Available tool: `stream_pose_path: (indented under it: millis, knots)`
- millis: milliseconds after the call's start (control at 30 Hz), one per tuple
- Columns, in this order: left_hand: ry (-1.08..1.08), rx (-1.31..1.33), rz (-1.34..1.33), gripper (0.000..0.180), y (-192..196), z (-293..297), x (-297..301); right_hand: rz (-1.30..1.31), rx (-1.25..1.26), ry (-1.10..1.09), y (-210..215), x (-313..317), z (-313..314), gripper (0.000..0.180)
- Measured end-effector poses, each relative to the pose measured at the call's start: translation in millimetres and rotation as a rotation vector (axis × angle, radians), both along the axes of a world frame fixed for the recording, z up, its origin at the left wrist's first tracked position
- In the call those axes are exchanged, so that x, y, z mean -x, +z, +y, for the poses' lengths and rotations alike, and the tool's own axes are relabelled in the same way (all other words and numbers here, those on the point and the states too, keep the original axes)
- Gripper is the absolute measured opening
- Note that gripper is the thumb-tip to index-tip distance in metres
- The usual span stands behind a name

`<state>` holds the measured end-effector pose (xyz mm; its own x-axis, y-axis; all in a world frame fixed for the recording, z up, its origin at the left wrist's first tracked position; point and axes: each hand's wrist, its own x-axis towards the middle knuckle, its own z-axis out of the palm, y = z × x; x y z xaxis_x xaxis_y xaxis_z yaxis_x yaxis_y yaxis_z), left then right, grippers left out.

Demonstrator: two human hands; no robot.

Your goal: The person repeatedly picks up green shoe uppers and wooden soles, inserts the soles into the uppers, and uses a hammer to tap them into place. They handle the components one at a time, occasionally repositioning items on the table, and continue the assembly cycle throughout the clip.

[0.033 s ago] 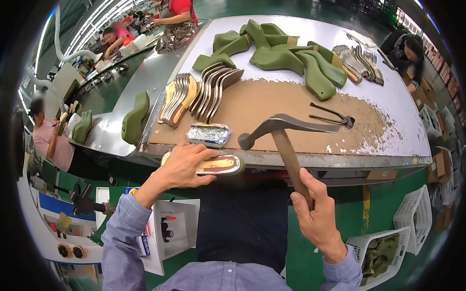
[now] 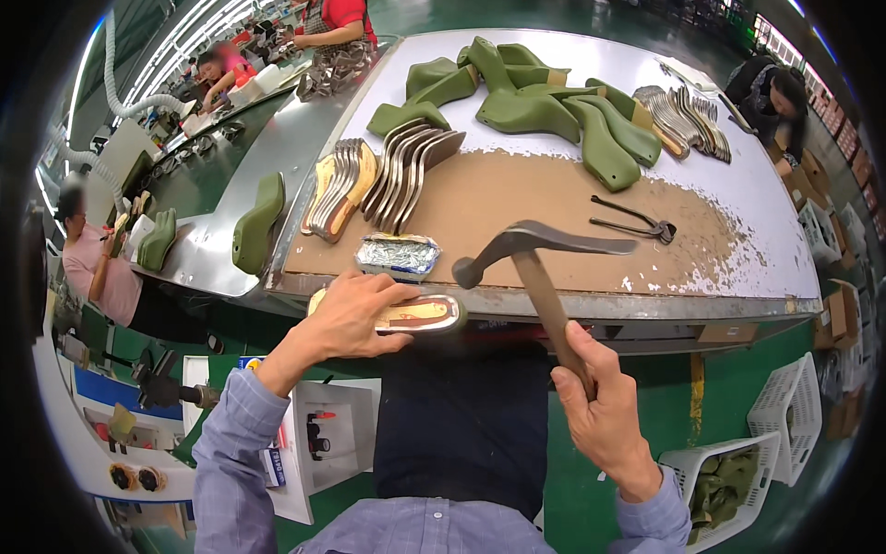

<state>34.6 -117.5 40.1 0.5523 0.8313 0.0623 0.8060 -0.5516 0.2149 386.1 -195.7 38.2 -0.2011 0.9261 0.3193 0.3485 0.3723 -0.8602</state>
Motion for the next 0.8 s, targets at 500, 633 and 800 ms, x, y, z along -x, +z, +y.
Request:
stream_pose_path:
  millis: [500, 633, 800]
  knots:
    - [0.032, 0.007, 0.054, 0.053, 4, -7, -9, -0.091, -0.424, -0.003, 56, 7, 20, 0.052]
    - [0.005, -0.008, 0.049, 0.053, -2, -2, -7, -0.446, -0.145, 0.193, 61, 26, 31, 0.041]
    - [0.016, -0.059, 0.031, 0.053, -7, -7, -2, -0.14, -0.532, -0.036, 97, 9, 31, 0.051]
